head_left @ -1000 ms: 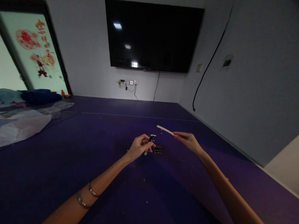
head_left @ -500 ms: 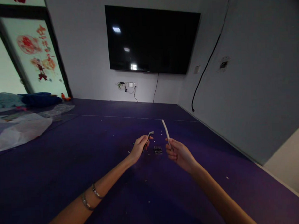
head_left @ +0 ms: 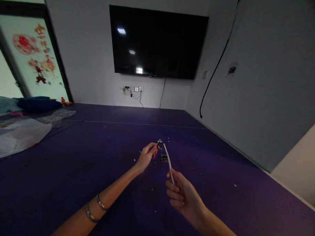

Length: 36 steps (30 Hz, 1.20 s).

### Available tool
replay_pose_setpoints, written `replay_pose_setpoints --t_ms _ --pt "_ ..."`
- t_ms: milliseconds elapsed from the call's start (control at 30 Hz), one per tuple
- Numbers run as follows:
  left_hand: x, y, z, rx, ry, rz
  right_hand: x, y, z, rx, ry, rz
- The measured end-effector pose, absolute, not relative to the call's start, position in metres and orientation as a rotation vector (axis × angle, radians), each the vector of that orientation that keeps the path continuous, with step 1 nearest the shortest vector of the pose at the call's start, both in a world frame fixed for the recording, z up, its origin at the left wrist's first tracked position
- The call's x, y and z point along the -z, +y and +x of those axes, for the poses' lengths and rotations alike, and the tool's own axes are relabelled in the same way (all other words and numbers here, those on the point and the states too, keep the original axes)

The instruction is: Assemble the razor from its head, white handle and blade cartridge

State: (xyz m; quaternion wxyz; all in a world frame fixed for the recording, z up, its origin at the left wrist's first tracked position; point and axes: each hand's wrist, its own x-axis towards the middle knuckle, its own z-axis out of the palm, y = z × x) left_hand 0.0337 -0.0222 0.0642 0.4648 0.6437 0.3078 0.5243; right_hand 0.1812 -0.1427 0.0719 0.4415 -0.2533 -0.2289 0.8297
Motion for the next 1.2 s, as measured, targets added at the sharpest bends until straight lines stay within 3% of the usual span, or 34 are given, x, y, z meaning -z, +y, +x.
replay_pose_setpoints --t_ms 1200 --pt "-0.057 -0.029 0.041 -1.292 0.739 1.608 -0.075 -0.152 0.166 -2.062 -0.369 -0.452"
